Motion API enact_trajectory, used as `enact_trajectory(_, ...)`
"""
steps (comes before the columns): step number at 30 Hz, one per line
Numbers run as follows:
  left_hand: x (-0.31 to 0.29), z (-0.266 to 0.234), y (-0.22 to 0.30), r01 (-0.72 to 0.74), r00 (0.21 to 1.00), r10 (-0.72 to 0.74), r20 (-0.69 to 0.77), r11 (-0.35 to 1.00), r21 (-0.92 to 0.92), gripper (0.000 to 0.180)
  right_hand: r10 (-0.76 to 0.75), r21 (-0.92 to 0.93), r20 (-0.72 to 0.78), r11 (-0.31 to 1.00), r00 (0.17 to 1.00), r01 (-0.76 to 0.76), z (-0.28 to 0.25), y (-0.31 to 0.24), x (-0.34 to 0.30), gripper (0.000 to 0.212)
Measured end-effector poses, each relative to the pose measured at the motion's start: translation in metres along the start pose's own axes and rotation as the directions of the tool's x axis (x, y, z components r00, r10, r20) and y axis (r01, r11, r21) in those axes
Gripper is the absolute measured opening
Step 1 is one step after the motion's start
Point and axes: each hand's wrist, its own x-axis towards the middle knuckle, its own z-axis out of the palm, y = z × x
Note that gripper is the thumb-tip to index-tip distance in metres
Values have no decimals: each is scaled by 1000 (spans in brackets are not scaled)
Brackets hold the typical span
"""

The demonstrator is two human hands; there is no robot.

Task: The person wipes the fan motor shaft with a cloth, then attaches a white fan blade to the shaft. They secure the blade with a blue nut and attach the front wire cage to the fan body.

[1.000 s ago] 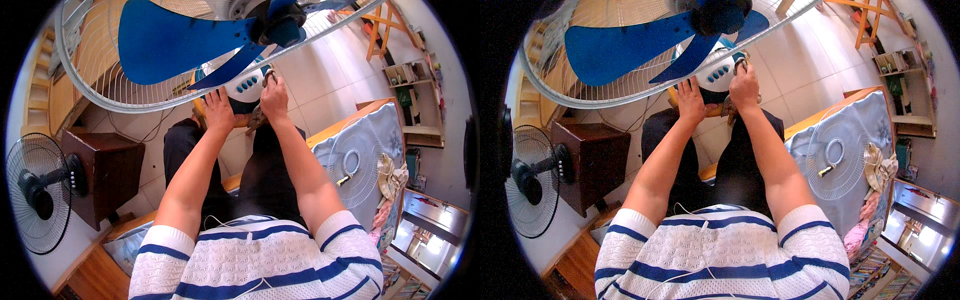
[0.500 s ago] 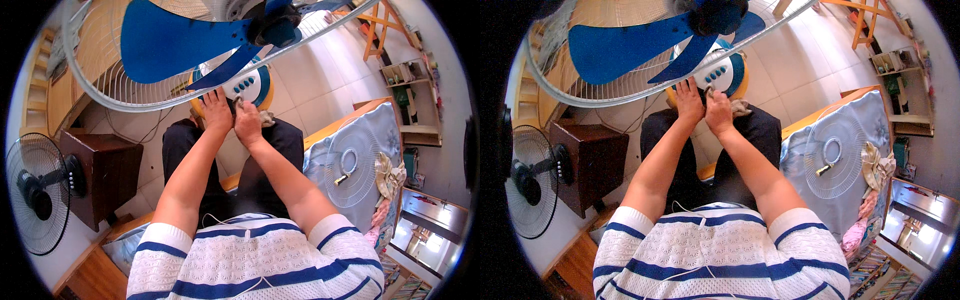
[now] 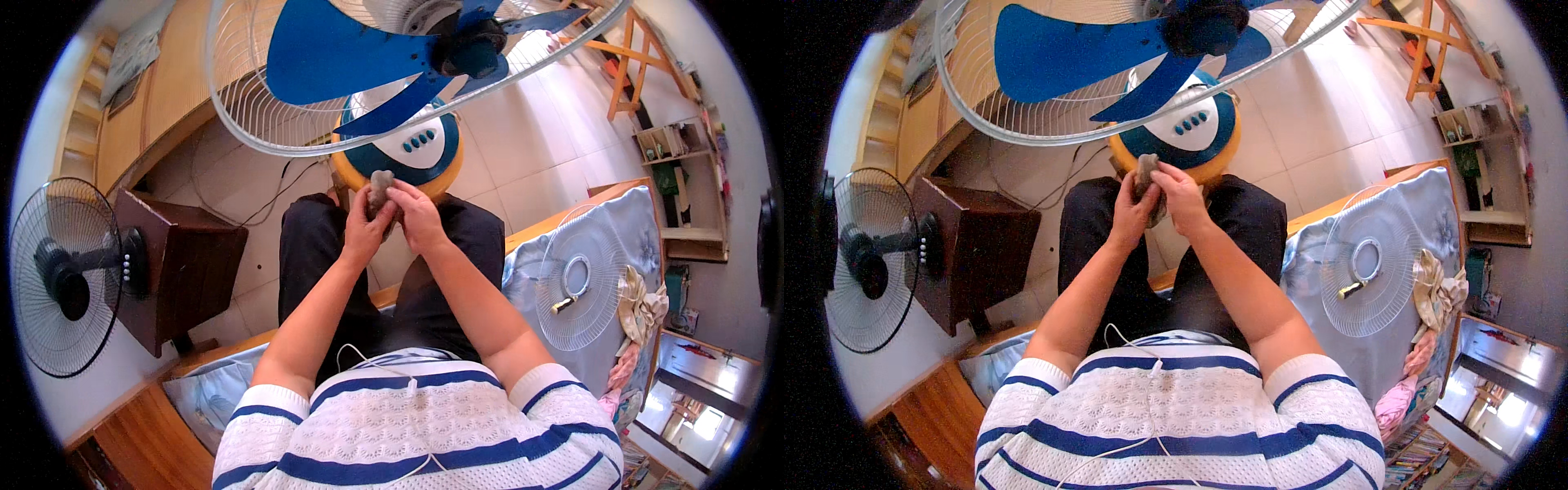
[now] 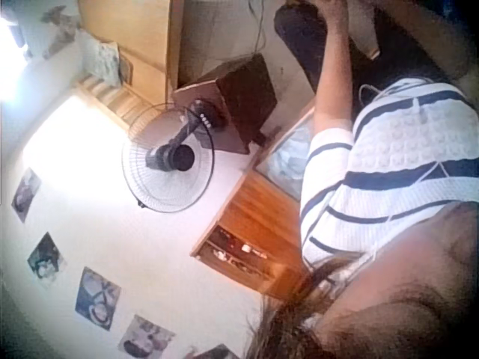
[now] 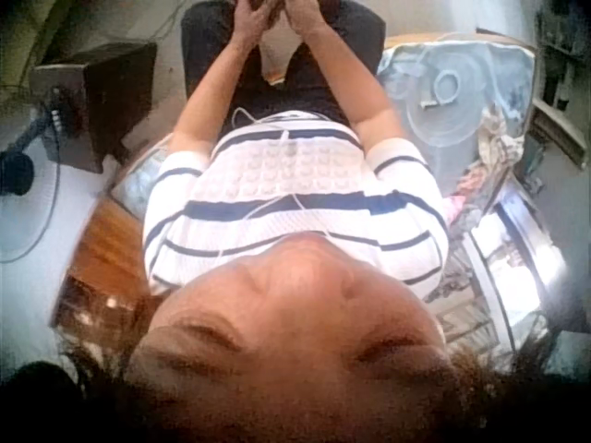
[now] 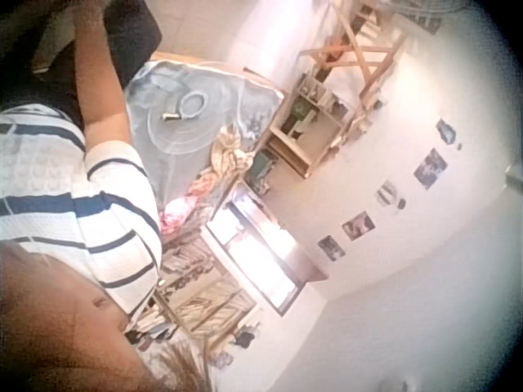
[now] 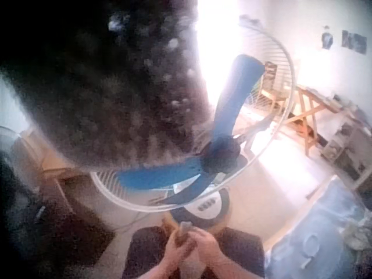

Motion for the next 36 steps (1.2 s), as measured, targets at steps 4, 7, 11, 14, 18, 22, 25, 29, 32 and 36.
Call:
enact_trajectory(4, 2, -11, -7, 44, 999, -44, 1, 997, 63, 28, -14, 28, 28, 1000, 999, 13, -8, -8, -5, 28)
enact_trajectory(7, -1, -19, -15, 94, 995, -91, -43, 993, 69, 28, -36, -64, -13, 997, 999, 35, -14, -12, -7, 24)
enact_trajectory(11, -3, -19, 10, 241, 946, -310, -95, 868, -434, 28, 12, -109, 66, 994, 998, -5, -28, -25, -14, 20)
enact_trajectory(14, -5, -32, 3, 454, 891, -438, 123, 837, -305, 33, 43, -137, 131, 990, 990, -25, -26, -23, -18, 19)
enact_trajectory(18, -10, -39, -1, 527, 840, -510, 185, 686, -502, 29, -130, -355, 104, 921, 986, 159, -27, -21, -9, 20)
enact_trajectory(22, -1, -40, 1, 273, 918, -398, -2, 634, -723, 24, -621, -779, 31, 476, 783, 408, -85, -28, 47, 31)
enact_trajectory(25, 11, -31, 17, 96, 965, -215, -147, 819, -566, 23, -692, -933, 83, 198, 717, 300, -90, -57, 71, 36)
enact_trajectory(29, 54, -18, -9, -133, 969, 109, -221, 986, -98, 24, -713, -934, 92, 181, 695, 309, -92, -64, 111, 42)
enact_trajectory(32, 70, -4, -20, -232, 941, 308, -144, 892, 388, 41, -712, -939, 39, 214, 701, 270, -89, -61, 130, 42)
enact_trajectory(36, 75, 0, -31, -324, 861, 503, 78, 423, 846, 50, -701, -971, 11, 161, 713, 174, -86, -55, 143, 47)
